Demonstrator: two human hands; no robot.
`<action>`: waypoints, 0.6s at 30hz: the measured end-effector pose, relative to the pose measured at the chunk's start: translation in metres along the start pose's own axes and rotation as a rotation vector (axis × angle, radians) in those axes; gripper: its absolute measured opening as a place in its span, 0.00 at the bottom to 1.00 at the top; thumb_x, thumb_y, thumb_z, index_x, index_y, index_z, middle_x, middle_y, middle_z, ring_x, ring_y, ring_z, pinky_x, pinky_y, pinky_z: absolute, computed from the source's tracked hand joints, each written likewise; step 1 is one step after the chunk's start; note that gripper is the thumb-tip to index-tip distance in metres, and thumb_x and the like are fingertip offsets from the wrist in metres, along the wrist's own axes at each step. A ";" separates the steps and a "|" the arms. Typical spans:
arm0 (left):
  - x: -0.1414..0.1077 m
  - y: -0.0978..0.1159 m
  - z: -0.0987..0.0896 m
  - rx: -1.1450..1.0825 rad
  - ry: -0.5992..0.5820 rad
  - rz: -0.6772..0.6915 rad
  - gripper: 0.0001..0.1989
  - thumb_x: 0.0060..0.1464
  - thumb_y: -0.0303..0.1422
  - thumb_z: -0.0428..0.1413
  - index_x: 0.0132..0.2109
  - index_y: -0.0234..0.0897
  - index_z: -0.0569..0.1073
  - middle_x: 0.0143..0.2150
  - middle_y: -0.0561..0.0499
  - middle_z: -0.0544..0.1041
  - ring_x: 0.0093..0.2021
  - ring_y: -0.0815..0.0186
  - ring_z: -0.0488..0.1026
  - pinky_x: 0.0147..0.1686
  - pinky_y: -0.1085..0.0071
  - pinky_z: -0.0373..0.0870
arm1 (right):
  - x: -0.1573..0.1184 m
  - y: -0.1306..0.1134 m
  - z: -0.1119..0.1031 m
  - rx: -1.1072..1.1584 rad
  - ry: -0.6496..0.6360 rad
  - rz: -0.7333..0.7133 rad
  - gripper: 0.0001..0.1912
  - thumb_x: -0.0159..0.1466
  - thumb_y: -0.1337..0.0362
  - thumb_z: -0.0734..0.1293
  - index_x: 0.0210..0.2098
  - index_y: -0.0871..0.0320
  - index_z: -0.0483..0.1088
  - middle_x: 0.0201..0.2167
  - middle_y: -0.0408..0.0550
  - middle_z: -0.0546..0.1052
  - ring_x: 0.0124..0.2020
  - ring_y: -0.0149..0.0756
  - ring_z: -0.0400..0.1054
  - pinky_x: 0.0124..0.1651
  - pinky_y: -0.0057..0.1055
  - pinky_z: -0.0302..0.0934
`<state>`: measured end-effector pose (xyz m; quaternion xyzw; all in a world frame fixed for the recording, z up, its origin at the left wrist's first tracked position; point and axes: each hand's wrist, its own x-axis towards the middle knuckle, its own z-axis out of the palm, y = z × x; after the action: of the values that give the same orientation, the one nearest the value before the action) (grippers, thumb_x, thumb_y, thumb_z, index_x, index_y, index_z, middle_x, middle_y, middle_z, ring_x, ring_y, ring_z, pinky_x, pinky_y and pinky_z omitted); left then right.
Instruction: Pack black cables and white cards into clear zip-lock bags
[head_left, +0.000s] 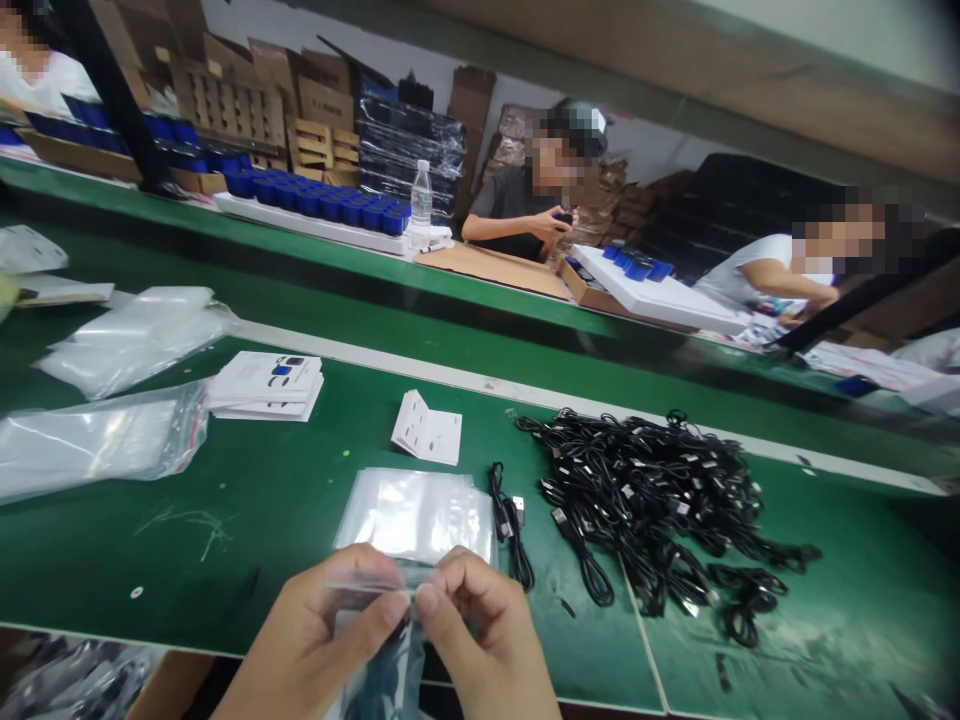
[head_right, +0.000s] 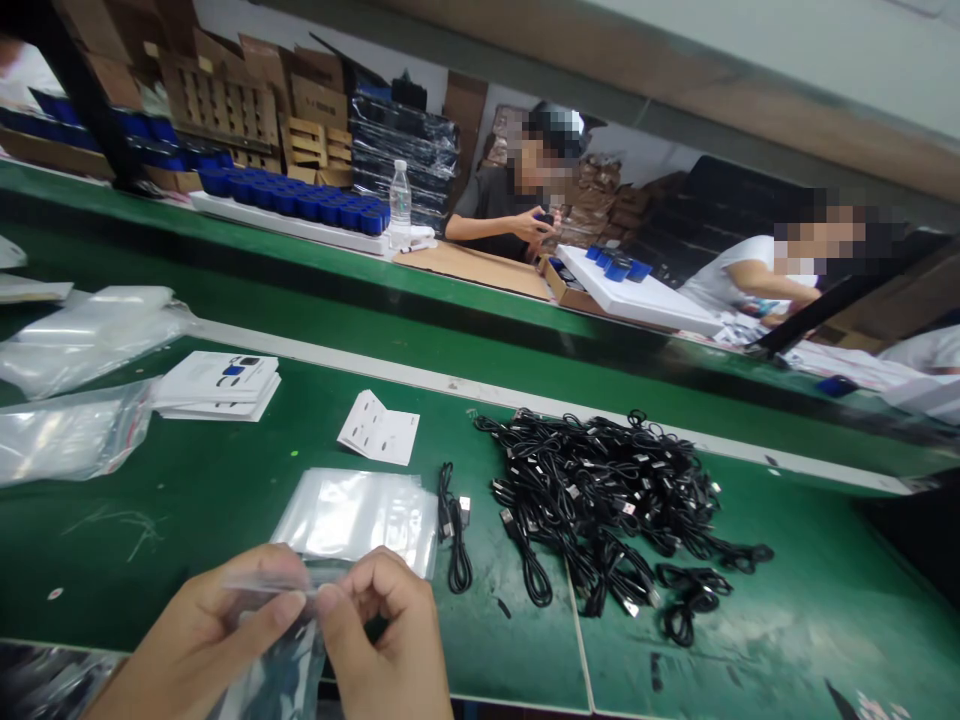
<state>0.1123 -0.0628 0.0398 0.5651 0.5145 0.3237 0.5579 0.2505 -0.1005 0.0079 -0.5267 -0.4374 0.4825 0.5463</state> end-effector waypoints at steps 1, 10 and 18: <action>0.001 0.000 -0.001 0.016 -0.033 0.005 0.14 0.47 0.46 0.58 0.26 0.39 0.74 0.21 0.56 0.69 0.23 0.69 0.64 0.23 0.76 0.63 | 0.000 0.001 0.001 0.010 -0.003 0.004 0.20 0.60 0.48 0.65 0.23 0.59 0.64 0.20 0.38 0.60 0.22 0.27 0.52 0.25 0.25 0.47; 0.001 -0.002 -0.002 -0.032 -0.139 -0.055 0.13 0.48 0.41 0.58 0.22 0.37 0.71 0.21 0.57 0.65 0.25 0.69 0.63 0.26 0.76 0.59 | 0.000 0.002 0.010 -0.065 0.074 -0.230 0.18 0.62 0.56 0.64 0.20 0.58 0.61 0.20 0.39 0.61 0.23 0.29 0.54 0.26 0.26 0.49; 0.001 -0.008 -0.005 -0.169 -0.128 -0.065 0.15 0.46 0.48 0.60 0.32 0.41 0.75 0.28 0.55 0.74 0.32 0.66 0.70 0.34 0.76 0.65 | 0.003 0.000 0.007 -0.079 0.138 -0.267 0.17 0.63 0.56 0.63 0.21 0.56 0.60 0.21 0.40 0.61 0.23 0.30 0.57 0.26 0.27 0.51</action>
<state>0.1065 -0.0620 0.0331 0.5188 0.4666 0.3109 0.6453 0.2436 -0.0966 0.0086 -0.5168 -0.4835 0.3508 0.6133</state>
